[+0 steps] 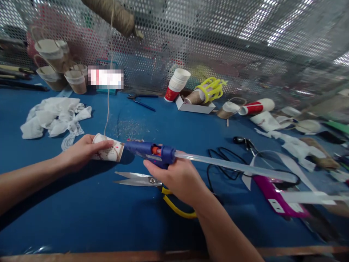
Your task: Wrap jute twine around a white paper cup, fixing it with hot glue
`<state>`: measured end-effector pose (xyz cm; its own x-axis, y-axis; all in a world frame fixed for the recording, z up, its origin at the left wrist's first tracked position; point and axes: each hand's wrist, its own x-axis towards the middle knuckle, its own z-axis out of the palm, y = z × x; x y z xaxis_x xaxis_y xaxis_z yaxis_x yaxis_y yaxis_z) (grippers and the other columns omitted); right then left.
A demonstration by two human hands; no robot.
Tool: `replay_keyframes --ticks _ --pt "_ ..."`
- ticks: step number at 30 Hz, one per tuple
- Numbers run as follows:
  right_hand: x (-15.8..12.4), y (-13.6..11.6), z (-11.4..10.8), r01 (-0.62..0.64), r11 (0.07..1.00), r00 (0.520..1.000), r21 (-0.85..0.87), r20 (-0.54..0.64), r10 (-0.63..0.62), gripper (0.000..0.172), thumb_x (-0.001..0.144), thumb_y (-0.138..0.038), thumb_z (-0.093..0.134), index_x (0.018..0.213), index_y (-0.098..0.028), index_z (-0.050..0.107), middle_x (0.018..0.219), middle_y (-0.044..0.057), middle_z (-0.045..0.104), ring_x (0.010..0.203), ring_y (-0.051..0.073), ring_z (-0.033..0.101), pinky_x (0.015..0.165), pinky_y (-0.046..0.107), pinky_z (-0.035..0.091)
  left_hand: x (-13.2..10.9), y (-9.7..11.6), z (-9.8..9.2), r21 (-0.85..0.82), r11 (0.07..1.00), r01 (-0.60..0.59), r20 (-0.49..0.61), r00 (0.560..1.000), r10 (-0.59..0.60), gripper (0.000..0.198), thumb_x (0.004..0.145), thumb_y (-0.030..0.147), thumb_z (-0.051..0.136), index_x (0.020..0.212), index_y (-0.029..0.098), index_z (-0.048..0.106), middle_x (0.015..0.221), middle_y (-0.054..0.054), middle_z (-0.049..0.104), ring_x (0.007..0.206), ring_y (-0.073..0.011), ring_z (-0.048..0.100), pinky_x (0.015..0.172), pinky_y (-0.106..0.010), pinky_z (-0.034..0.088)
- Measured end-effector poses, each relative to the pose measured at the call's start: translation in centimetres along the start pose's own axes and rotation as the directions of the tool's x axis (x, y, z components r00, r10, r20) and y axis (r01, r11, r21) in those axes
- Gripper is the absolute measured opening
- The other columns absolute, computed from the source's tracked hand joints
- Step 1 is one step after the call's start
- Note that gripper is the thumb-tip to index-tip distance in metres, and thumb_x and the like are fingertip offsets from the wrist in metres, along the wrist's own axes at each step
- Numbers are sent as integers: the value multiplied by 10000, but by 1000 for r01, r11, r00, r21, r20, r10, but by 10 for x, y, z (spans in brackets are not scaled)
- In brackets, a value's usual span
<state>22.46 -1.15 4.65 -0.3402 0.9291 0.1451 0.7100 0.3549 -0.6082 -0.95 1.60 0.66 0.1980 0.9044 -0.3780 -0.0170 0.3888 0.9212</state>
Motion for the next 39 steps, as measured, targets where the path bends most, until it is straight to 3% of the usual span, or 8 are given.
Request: replay_keyframes --ticks 3,6,12,17,22,29,39 --pt "-5 0 5 42 995 999 -87 -22 -44 145 685 -373 555 711 -263 647 568 30 563 595 197 552 600 360 455 0 2 2 -24 1000 8 19 1000 -7 190 675 279 636 672 91 667 643 -60 686 560 -126 594 578 -218 439" --pt "-8 -2 13 -34 996 998 -86 -53 29 177 705 -417 558 701 -244 594 684 49 594 637 208 571 604 358 466 -1 2 2 -9 1000 7 44 999 -7 236 686 311 627 742 89 683 688 -77 696 587 -135 599 592 -226 439" --pt "-7 -6 15 -25 996 999 -90 -34 22 179 725 -398 552 652 -237 522 575 12 542 513 157 510 519 305 446 -1 2 1 15 1000 2 36 999 -3 249 688 323 625 747 88 684 692 -73 693 581 -130 585 576 -221 421" --pt "-9 -9 9 85 982 996 -167 49 -78 161 781 -317 493 648 -230 516 577 -12 540 496 126 489 474 261 396 0 1 0 8 1000 12 37 999 -12 247 677 319 631 737 85 680 668 -66 684 569 -123 574 569 -218 412" --pt "-12 -9 10 125 974 992 -190 6 -126 96 766 -273 511 689 -216 513 623 -9 561 533 125 509 493 246 397 1 0 -1 41 999 -9 36 999 8 274 680 339 630 762 83 679 667 -64 679 569 -125 565 563 -222 404" --pt "-11 -16 6 77 989 995 -126 74 -68 122 765 -227 507 656 -209 458 611 -24 525 515 98 475 488 229 382 1 -1 0 38 999 -8 31 999 7 268 675 339 631 754 87 677 680 -73 684 577 -131 575 566 -229 412" --pt "-13 -15 10 98 988 995 -122 43 -93 127 749 -207 543 661 -206 451 598 -43 471 509 83 443 486 220 348 2 -3 -2 50 998 -30 30 999 28 300 675 348 633 781 72 682 694 -92 689 588 -149 594 580 -251 433"
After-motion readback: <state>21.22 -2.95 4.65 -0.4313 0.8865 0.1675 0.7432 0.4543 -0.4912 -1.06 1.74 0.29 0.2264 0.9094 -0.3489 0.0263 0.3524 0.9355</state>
